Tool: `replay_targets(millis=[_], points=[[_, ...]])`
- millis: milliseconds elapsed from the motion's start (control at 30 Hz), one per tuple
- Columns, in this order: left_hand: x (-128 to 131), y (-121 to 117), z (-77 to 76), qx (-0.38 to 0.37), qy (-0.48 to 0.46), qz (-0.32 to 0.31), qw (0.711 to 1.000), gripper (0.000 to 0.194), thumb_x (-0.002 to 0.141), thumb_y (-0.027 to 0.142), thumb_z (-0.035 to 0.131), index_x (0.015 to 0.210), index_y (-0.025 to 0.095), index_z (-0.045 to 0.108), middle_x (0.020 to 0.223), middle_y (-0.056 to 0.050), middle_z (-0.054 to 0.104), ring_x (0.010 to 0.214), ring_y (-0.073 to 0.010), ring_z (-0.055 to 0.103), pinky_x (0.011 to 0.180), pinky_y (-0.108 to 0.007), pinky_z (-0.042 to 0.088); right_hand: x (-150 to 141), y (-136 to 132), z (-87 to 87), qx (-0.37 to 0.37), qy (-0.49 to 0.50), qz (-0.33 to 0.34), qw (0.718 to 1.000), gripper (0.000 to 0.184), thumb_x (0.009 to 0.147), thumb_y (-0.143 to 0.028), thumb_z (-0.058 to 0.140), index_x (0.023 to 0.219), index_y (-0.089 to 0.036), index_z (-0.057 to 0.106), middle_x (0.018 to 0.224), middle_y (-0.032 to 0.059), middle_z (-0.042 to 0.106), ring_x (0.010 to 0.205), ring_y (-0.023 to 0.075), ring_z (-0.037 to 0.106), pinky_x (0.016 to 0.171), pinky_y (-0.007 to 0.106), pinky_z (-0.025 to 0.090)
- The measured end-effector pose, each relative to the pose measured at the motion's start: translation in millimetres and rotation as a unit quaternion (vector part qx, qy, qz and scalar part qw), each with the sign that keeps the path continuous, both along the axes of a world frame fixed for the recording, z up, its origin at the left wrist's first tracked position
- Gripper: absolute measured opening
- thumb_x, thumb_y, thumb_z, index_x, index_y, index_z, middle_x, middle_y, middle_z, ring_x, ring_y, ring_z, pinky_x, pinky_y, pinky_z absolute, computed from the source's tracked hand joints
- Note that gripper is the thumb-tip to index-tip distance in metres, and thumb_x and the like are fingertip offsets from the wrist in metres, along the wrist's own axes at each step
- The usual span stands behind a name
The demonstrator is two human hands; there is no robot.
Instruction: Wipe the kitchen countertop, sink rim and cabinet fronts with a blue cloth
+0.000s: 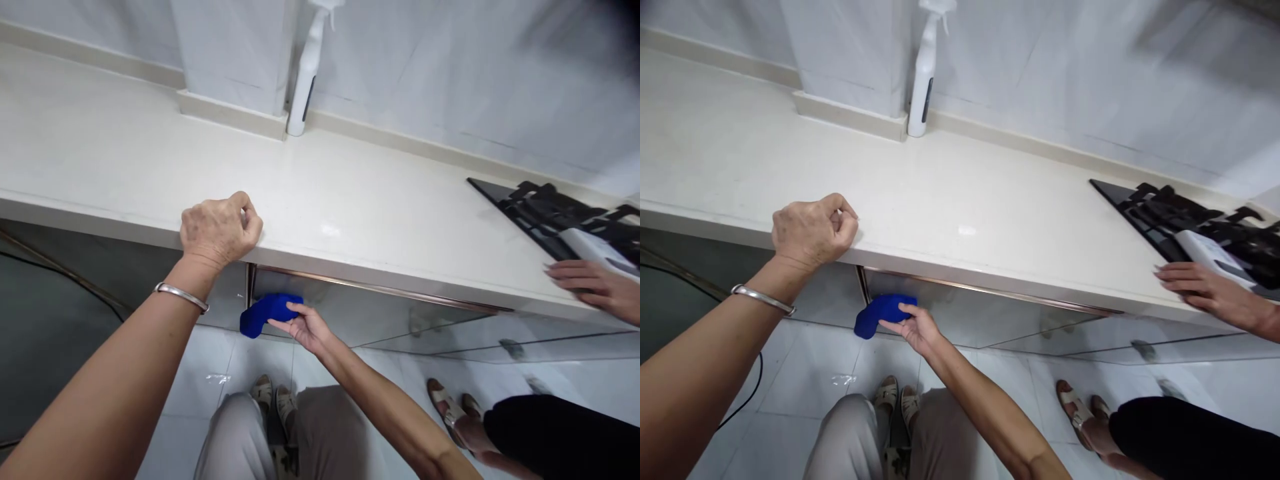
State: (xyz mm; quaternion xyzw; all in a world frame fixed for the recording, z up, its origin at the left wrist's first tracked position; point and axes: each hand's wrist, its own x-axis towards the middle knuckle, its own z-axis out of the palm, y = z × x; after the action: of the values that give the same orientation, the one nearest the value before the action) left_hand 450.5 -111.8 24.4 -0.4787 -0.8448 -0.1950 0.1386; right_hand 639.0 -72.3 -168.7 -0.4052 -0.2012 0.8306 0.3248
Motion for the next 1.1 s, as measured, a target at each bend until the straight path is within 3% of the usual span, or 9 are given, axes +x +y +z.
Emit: replay_targets(millis=[367,533,600,700,767,833,900,1000,1100], points=[[-3,0,1.1,-0.003,0.005,-0.004,1.000,0.041,0.091,0.037,0.037,0.103,0.022,0.072,0.080,-0.014,0.067,0.076,-0.0303,0.062,0.065,-0.038,0.035,96,6,78.4,0.147,-0.076,-0.064,0.984,0.034,0.098,-0.042,0.066,0.119,-0.014,0.064,0.117,0.0084,0.066,0.103,0.0199,0.066,0.088,0.040,0.061],[-5,-2,0.9,0.003,-0.010,-0.017,1.000,0.040,0.090,0.038,0.037,0.102,0.022,0.072,0.077,-0.013,0.065,0.072,-0.0296,0.059,0.063,-0.039,0.030,168,-10,113.4,0.248,-0.132,-0.161,0.946,0.041,0.063,-0.030,0.091,0.097,-0.019,0.070,0.097,0.0037,0.073,0.091,0.0208,0.070,0.086,0.038,0.060],[-4,-3,0.1,0.017,-0.013,-0.024,0.999,0.041,0.091,0.039,0.035,0.101,0.023,0.071,0.074,-0.012,0.062,0.070,-0.0274,0.055,0.064,-0.039,0.029,192,-4,125.3,0.339,-0.189,-0.260,0.884,0.047,0.060,-0.034,0.091,0.098,-0.020,0.069,0.097,0.0040,0.073,0.088,0.0205,0.069,0.088,0.040,0.059],[-3,-6,-1.5,0.058,-0.020,-0.038,0.997,0.042,0.093,0.043,0.033,0.097,0.024,0.070,0.069,-0.008,0.051,0.068,-0.0240,0.047,0.066,-0.039,0.026,210,23,134.8,0.477,-0.323,-0.378,0.725,0.052,0.075,-0.050,0.079,0.115,-0.019,0.066,0.108,0.0088,0.071,0.096,0.0239,0.068,0.095,0.047,0.054],[-3,-6,-2.2,0.075,-0.033,-0.044,0.996,0.040,0.093,0.044,0.034,0.093,0.024,0.069,0.066,-0.007,0.043,0.067,-0.0227,0.043,0.067,-0.039,0.024,209,48,134.9,0.550,-0.448,-0.359,0.607,0.054,0.081,-0.054,0.068,0.120,-0.016,0.065,0.112,0.0132,0.070,0.104,0.0285,0.065,0.100,0.051,0.050],[-4,-6,-2.6,0.079,-0.051,-0.045,0.995,0.037,0.091,0.046,0.037,0.090,0.025,0.067,0.064,-0.006,0.038,0.066,-0.0225,0.041,0.067,-0.039,0.023,204,69,132.2,0.608,-0.556,-0.275,0.495,0.051,0.083,-0.050,0.060,0.120,-0.015,0.067,0.114,0.0161,0.070,0.113,0.0325,0.060,0.104,0.053,0.044],[-4,-5,-2.7,0.085,-0.065,-0.047,0.993,0.034,0.089,0.046,0.039,0.087,0.025,0.066,0.062,-0.005,0.036,0.066,-0.0226,0.040,0.067,-0.040,0.022,197,83,128.8,0.643,-0.614,-0.203,0.410,0.049,0.085,-0.042,0.053,0.123,-0.016,0.068,0.118,0.0155,0.070,0.121,0.0339,0.055,0.107,0.053,0.038],[-3,-5,-2.9,0.097,-0.070,-0.048,0.992,0.031,0.087,0.045,0.041,0.086,0.025,0.064,0.062,-0.005,0.036,0.066,-0.0216,0.038,0.067,-0.039,0.022,183,84,124.6,0.631,-0.655,-0.200,0.364,0.052,0.086,-0.036,0.047,0.132,-0.017,0.065,0.119,0.0150,0.070,0.120,0.0336,0.055,0.105,0.053,0.034],[-2,-5,-3.3,0.097,-0.056,-0.043,0.993,0.032,0.088,0.043,0.038,0.085,0.025,0.064,0.061,-0.004,0.034,0.062,-0.0200,0.034,0.065,-0.039,0.022,155,69,121.4,0.595,-0.672,-0.227,0.378,0.058,0.086,-0.036,0.045,0.137,-0.013,0.060,0.120,0.0195,0.066,0.114,0.0364,0.053,0.098,0.053,0.036]])
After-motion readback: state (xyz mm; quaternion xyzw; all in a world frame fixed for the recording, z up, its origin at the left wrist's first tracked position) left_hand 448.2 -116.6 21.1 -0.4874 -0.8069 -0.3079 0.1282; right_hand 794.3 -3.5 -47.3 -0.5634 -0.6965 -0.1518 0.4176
